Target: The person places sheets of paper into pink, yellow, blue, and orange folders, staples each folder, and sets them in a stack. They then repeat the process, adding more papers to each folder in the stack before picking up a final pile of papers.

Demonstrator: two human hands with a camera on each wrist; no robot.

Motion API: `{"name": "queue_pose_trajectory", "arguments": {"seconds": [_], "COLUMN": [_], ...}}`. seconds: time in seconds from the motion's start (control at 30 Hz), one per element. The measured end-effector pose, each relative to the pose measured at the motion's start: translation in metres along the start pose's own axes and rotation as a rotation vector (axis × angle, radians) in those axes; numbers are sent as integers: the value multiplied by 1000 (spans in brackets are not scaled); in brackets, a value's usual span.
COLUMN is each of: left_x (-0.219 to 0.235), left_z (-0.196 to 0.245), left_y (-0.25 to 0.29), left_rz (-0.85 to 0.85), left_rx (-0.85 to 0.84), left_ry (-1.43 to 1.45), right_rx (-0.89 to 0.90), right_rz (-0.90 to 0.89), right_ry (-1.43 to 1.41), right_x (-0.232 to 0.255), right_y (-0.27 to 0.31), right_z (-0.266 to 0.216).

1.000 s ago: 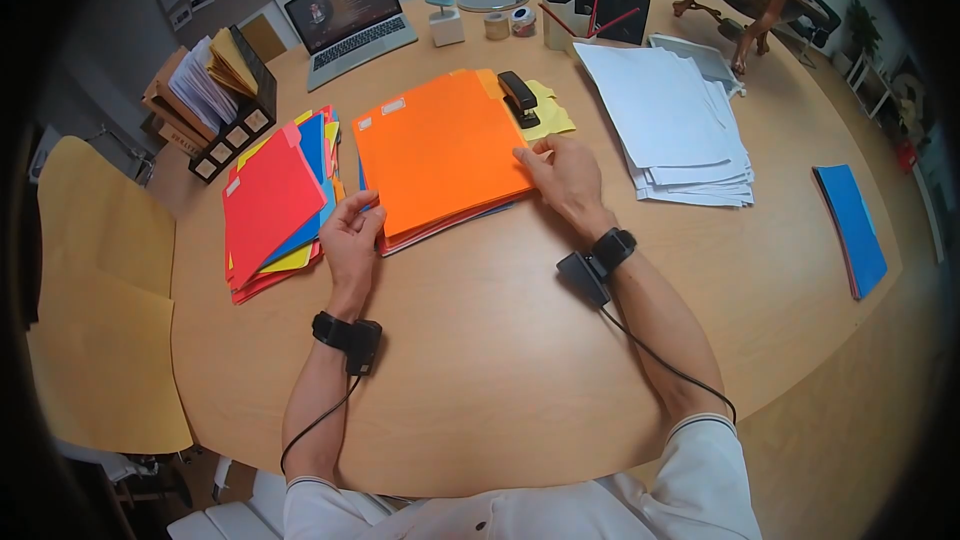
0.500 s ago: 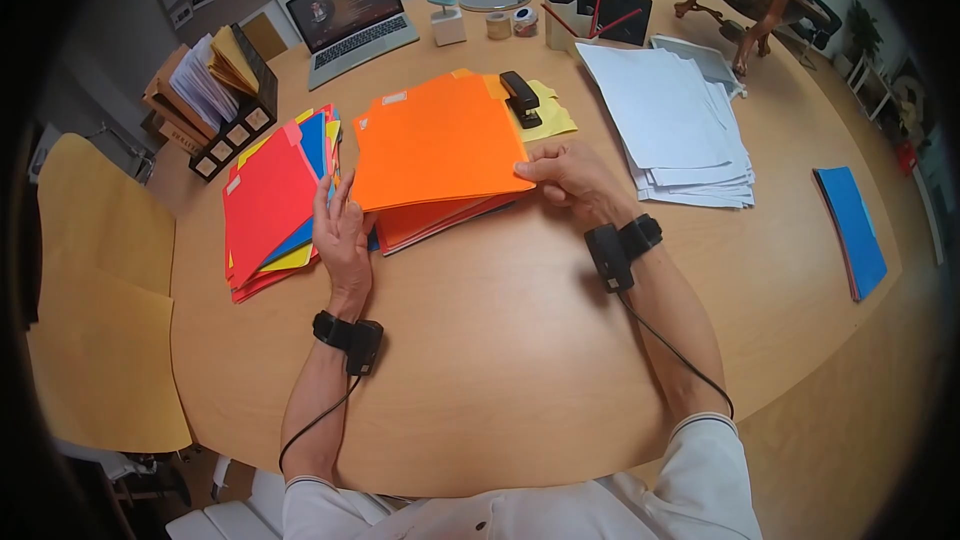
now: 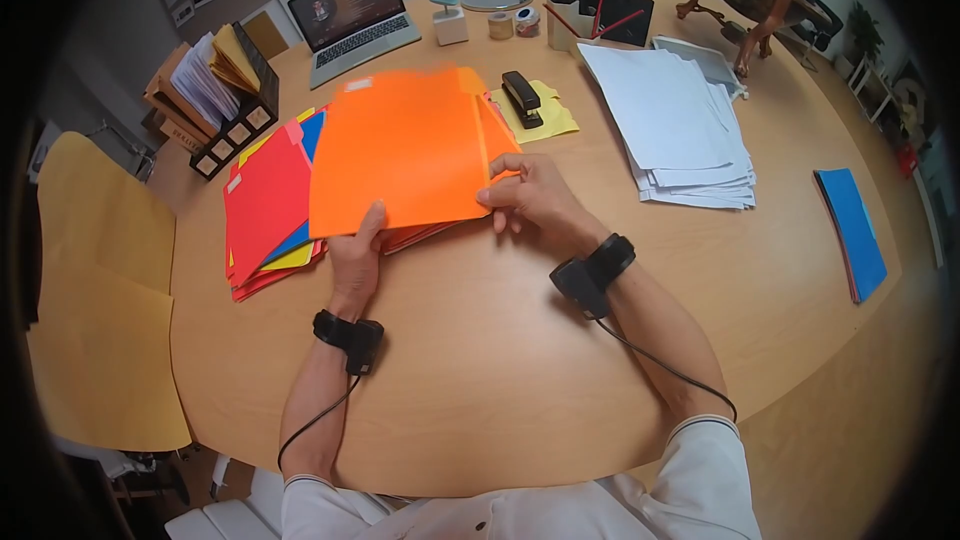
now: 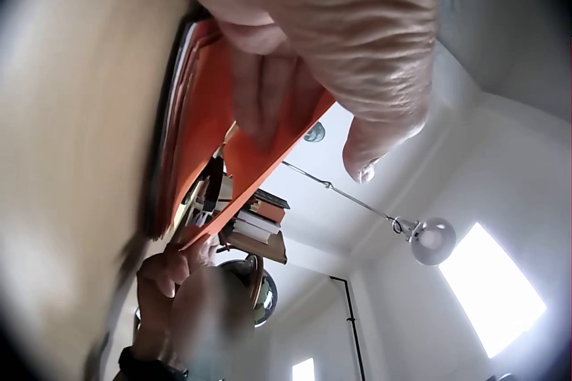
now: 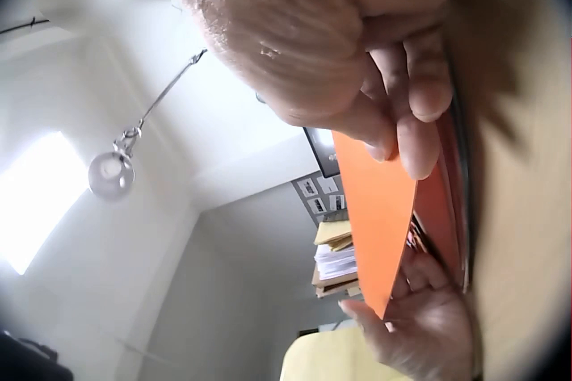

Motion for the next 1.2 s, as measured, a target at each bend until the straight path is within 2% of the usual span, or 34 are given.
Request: {"name": "queue_pose_trajectory", "arguments": {"seconds": [0.07,0.1,0.17,0.2,0.23,0.27,0.3,0.33,0.4,0.43,0.47,0.53,0.67,0.73,0.83,0.97,1.03,1.17,1.2], "left_x": [21,21,23,22,33,43,52,57,70,79,79,83,90,96,112,132,147,163,165], "left_z": [9,7,32,36,44,50,58,62,77,78,82,95,114,133,142,149,152,167,174], "left_y": [4,3,6,5,7,9,6,4,7,6,6,14,14,19,22,25,31,32,35], "left_rz": [229,229,324,325,420,514,525,523,593,595,595,711,749,745,784,836,971,931,980], "left_rx": [-80,-81,-338,-339,-320,-300,-374,-375,-441,-424,-424,-451,-499,-713,-750,-776,-748,-814,-832], "left_ry": [-339,-339,-313,-313,-287,-261,-272,-273,-228,-225,-226,-293,-352,-416,-510,-468,-564,-681,-771], "right_rx": [-8,35,38,40,40,70,100,100,218,195,194,265,355,356,373,355,332,334,332], "right_rz": [20,3,55,109,109,218,326,327,518,613,613,705,716,711,731,720,717,717,713], "right_ry": [186,229,234,237,236,213,189,188,294,359,358,506,605,660,683,665,669,663,661], "right_x": [-4,-7,2,10,13,26,40,46,68,78,80,87,85,86,87,88,87,87,87], "right_y": [3,3,1,1,-1,-1,-1,-5,-3,-1,-3,-1,-2,-4,-5,-4,-4,-3,-4], "right_z": [-4,-9,-5,-1,1,0,-1,7,2,6,8,4,3,5,6,5,5,5,6]}}
Point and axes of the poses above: each hand's wrist, its own y-axis away from the middle knuckle, its own x-axis out of the back of the hand, z = x × y, the point moved 10 cm from there along -y, towards the middle knuckle, and after that the axes turned 14 degrees about y, right-handed, at the moved point
